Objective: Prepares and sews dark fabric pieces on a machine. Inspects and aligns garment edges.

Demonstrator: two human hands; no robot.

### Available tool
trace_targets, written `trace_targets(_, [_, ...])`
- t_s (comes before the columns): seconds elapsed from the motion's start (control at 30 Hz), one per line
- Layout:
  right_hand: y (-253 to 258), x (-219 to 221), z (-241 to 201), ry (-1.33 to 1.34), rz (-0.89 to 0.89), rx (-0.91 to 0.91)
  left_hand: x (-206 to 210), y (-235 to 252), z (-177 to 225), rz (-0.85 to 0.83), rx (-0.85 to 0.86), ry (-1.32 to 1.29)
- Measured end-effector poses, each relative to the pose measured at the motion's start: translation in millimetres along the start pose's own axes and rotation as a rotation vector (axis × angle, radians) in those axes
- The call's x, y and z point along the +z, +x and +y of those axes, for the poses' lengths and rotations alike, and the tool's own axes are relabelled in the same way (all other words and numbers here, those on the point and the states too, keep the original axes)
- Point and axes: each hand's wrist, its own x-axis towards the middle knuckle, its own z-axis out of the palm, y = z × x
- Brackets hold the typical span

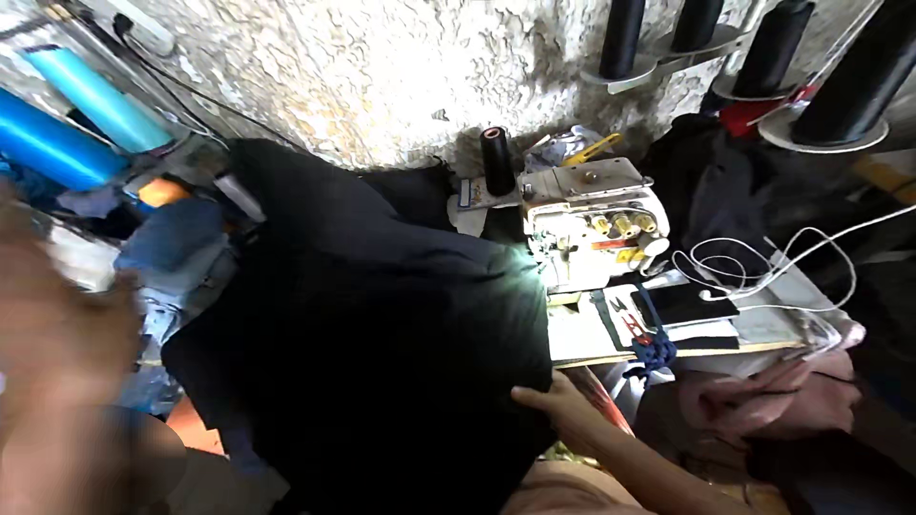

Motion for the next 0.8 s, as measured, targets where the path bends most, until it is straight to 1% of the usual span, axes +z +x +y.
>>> trace_targets(0.03, [3, -8, 20, -0.173, -0.021, 0.013, 18, -16, 17, -0.050, 0.123, -0.053])
trace_targets(0.07, [7, -19, 40, -0.350, -0.018, 0.057, 41, -40, 35, -0.132, 0.193, -0.102])
trace_targets(0.1, [11, -32, 56, -0.516, -0.002, 0.120, 68, -67, 51, -0.234, 0.230, -0.165])
trace_targets(0.17, [13, -59, 69, -0.825, -0.035, 0.249, 116, -128, 86, -0.517, 0.194, -0.329])
trace_targets(0.2, [9, -70, 67, -0.952, -0.069, 0.250, 135, -156, 103, -0.685, 0.142, -0.432])
trace_targets(0.23, [1, -78, 61, -1.069, -0.062, 0.183, 152, -182, 117, -0.848, 0.091, -0.513])
trace_targets(0.27, [-9, -87, 54, -1.175, 0.020, 0.055, 169, -207, 126, -0.958, 0.075, -0.541])
trace_targets(0.3, [-18, -96, 46, -1.284, 0.176, -0.097, 187, -230, 133, -1.008, 0.075, -0.526])
trace_targets(0.33, [-24, -109, 41, -1.390, 0.395, -0.301, 202, -248, 139, -1.050, 0.045, -0.479])
trace_targets(0.37, [-25, -124, 34, -1.456, 0.578, -0.434, 215, -263, 143, -1.078, -0.011, -0.419])
trace_targets(0.4, [-24, -139, 26, -1.498, 0.685, -0.481, 226, -274, 145, -1.107, -0.079, -0.350])
trace_targets(0.43, [-22, -151, 19, -1.523, 0.739, -0.478, 236, -283, 146, -1.143, -0.131, -0.274])
trace_targets(0.5, [-14, -165, 13, -1.561, 0.784, -0.466, 251, -296, 144, -1.247, -0.182, -0.157])
trace_targets(0.57, [-7, -168, 12, -1.564, 0.791, -0.480, 258, -303, 139, -1.297, -0.148, -0.102])
trace_targets(0.73, [2, -162, 22, -1.497, 0.806, -0.529, 259, -307, 130, -1.334, -0.121, -0.088])
trace_targets(0.8, [3, -163, 25, -1.491, 0.808, -0.558, 260, -312, 127, -1.303, -0.049, -0.085])
